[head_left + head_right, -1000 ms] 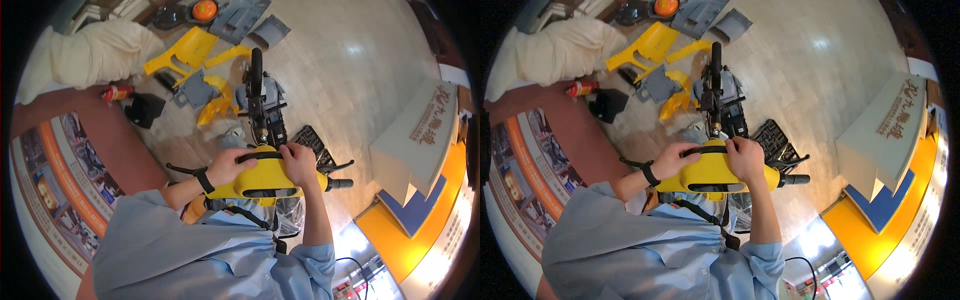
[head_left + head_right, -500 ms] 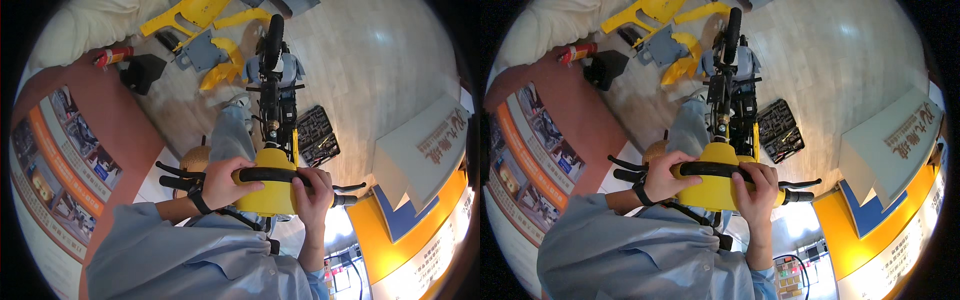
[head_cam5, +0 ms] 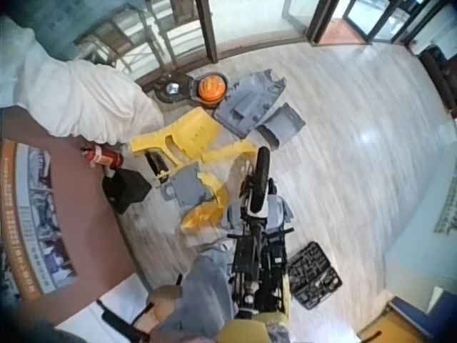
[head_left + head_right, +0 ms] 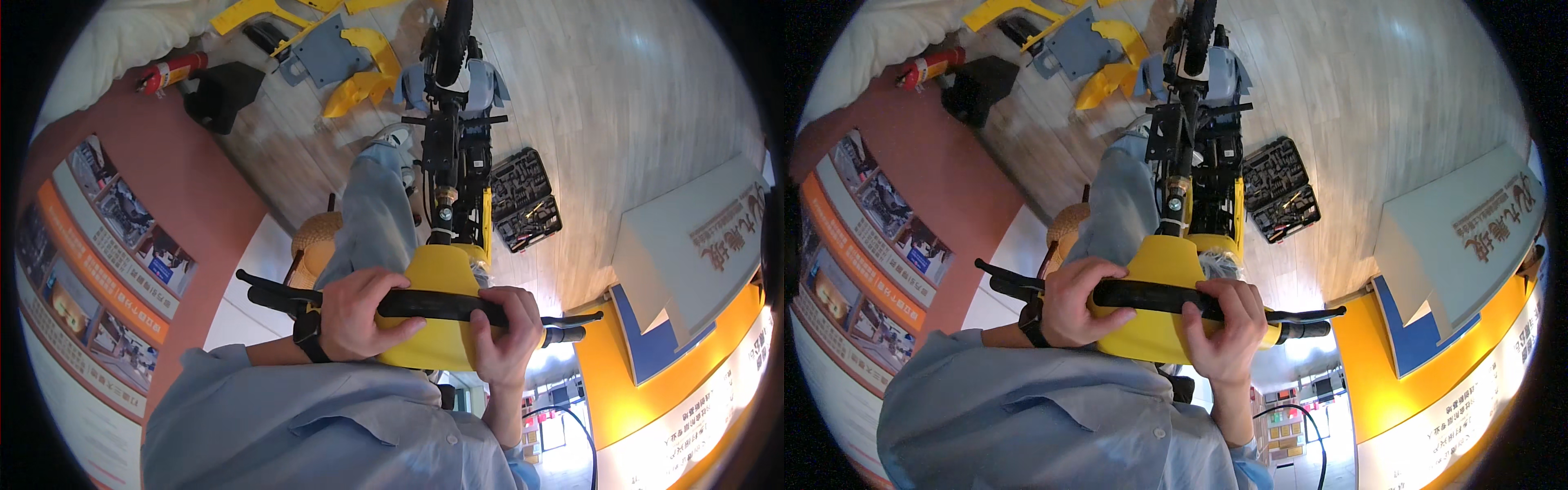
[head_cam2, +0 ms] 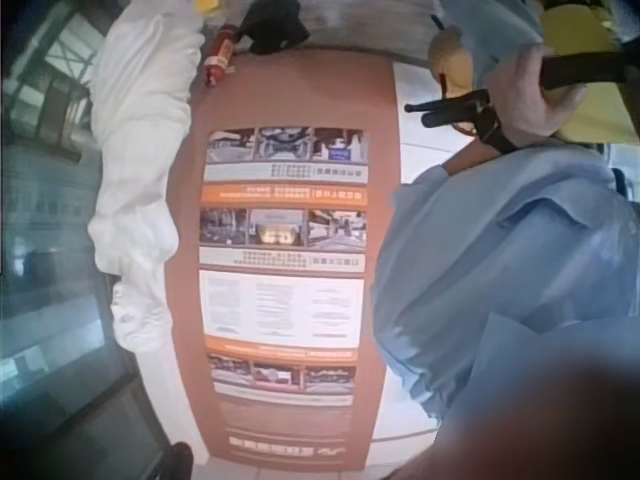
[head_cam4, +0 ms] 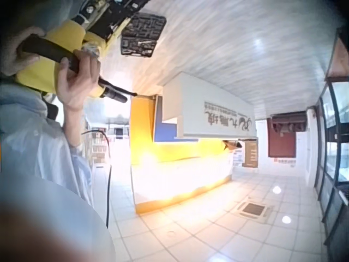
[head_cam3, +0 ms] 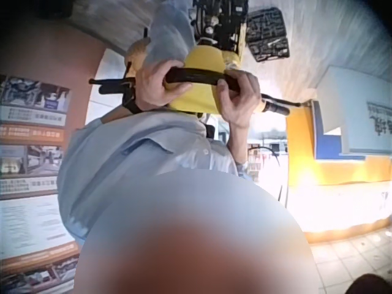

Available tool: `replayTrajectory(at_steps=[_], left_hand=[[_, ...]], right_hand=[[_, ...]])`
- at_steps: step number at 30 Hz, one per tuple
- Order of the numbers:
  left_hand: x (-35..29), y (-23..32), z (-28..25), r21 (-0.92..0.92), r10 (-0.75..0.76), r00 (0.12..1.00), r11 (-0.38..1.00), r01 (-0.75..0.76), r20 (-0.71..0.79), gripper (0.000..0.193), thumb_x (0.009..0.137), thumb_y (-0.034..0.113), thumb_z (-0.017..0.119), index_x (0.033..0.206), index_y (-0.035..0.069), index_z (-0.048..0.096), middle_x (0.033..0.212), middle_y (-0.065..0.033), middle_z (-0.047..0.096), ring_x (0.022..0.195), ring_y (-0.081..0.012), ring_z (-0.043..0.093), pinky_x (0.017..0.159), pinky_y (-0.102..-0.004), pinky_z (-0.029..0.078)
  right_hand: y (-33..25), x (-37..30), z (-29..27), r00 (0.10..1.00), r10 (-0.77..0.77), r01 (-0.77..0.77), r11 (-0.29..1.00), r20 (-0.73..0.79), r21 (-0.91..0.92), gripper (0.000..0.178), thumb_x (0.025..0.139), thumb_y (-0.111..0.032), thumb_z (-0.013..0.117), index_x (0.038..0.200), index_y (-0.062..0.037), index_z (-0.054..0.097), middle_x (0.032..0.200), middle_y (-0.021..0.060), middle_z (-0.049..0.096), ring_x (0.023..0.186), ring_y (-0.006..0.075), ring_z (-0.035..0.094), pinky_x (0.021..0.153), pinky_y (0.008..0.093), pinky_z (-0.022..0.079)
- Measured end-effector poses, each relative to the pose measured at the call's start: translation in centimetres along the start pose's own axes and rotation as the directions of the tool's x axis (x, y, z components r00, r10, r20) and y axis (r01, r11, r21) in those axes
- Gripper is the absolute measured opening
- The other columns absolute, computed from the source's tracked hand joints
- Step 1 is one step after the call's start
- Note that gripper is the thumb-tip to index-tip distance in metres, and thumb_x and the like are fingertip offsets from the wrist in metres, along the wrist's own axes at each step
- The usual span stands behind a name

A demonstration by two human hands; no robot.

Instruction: Assembling the yellow body panels and adjusting components on a small electric scooter.

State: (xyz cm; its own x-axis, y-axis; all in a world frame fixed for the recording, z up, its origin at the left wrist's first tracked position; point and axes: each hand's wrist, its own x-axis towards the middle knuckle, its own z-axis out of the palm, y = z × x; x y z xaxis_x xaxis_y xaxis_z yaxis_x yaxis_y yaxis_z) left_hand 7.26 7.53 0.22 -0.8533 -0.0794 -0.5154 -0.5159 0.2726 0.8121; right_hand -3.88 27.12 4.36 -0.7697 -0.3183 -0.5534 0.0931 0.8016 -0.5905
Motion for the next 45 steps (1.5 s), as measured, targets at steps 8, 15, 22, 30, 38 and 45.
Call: replayTrajectory(at_steps=[8, 15, 22, 30, 38, 45], left_hand=[[0.6, -0.3, 0.3, 0.002, 0.074, 0.991, 0.997, -0.074, -0.111, 0.041, 0.065, 0.031, 0.085, 0.087, 0.006, 0.063, 0.083, -0.0105, 0.062, 0.071, -0.0277, 0.065, 0.062, -0.0348, 0.054], [-0.3, -0.4, 0.1, -0.086, -0.001, 0.984, 0.996, -0.015, -0.177, 0.045, 0.064, 0.036, 0.085, 0.086, 0.005, 0.062, 0.081, -0.0100, 0.061, 0.069, -0.0279, 0.064, 0.060, -0.0346, 0.053], [-0.8, -0.9, 0.3, 0.165, 0.131, 0.961, 0.982, -0.092, -0.244, 0.047, 0.066, 0.042, 0.082, 0.085, 0.004, 0.062, 0.075, -0.0098, 0.059, 0.067, -0.0272, 0.063, 0.057, -0.0351, 0.051], [-0.8, -0.8, 0.4, 0.148, 0.123, 0.960, 0.985, -0.088, -0.252, 0.040, 0.067, 0.037, 0.079, 0.079, 0.004, 0.059, 0.072, -0.0107, 0.056, 0.062, -0.0285, 0.059, 0.054, -0.0370, 0.048], [-1.1, -1.4, 0.2, 0.144, 0.102, 0.977, 0.987, -0.076, -0.189, 0.012, 0.071, 0.004, 0.058, 0.082, 0.003, 0.056, 0.077, -0.0128, 0.055, 0.069, -0.0314, 0.058, 0.059, -0.0402, 0.048], [-1.0, -1.1, 0.4, 0.090, 0.059, 0.975, 0.995, -0.040, -0.214, 0.010, 0.071, 0.001, 0.055, 0.080, 0.001, 0.058, 0.076, -0.0153, 0.056, 0.068, -0.0346, 0.058, 0.059, -0.0427, 0.047]], right_hand=[[0.0, 0.6, 0.1, 0.996, 0.063, -0.060, 0.997, 0.064, -0.044, 0.022, 0.064, -0.014, 0.070, 0.080, -0.0002, 0.064, 0.074, 0.0122, 0.056, 0.072, 0.0302, 0.054, 0.065, 0.0373, 0.044], [0.1, 0.5, 0.1, 0.996, 0.061, -0.059, 0.998, 0.058, -0.025, 0.023, 0.062, -0.014, 0.069, 0.079, 0.0009, 0.063, 0.073, 0.0125, 0.053, 0.070, 0.0286, 0.052, 0.063, 0.0362, 0.042], [0.5, 0.4, 0.2, 0.998, 0.033, -0.031, 0.999, 0.050, -0.031, 0.023, 0.065, -0.015, 0.066, 0.080, 0.0029, 0.061, 0.072, 0.0128, 0.050, 0.068, 0.0266, 0.050, 0.061, 0.0358, 0.040], [-0.2, 0.7, 0.0, 0.996, 0.056, -0.053, 0.997, 0.064, -0.048, 0.024, 0.067, -0.017, 0.068, 0.081, 0.0012, 0.062, 0.073, 0.0133, 0.052, 0.070, 0.0284, 0.052, 0.063, 0.0373, 0.042], [-4.9, 1.9, 3.8, 0.906, -0.240, 0.352, 0.886, 0.350, -0.303, 0.018, 0.082, -0.021, 0.068, 0.090, -0.0057, 0.063, 0.086, 0.0086, 0.056, 0.081, 0.0281, 0.057, 0.071, 0.0404, 0.048], [-4.4, 2.4, 4.4, 0.879, -0.300, 0.421, 0.853, 0.369, -0.309, 0.019, 0.083, -0.019, 0.065, 0.074, -0.0074, 0.052, 0.077, 0.0086, 0.051, 0.076, 0.0265, 0.055, 0.065, 0.0400, 0.045]])
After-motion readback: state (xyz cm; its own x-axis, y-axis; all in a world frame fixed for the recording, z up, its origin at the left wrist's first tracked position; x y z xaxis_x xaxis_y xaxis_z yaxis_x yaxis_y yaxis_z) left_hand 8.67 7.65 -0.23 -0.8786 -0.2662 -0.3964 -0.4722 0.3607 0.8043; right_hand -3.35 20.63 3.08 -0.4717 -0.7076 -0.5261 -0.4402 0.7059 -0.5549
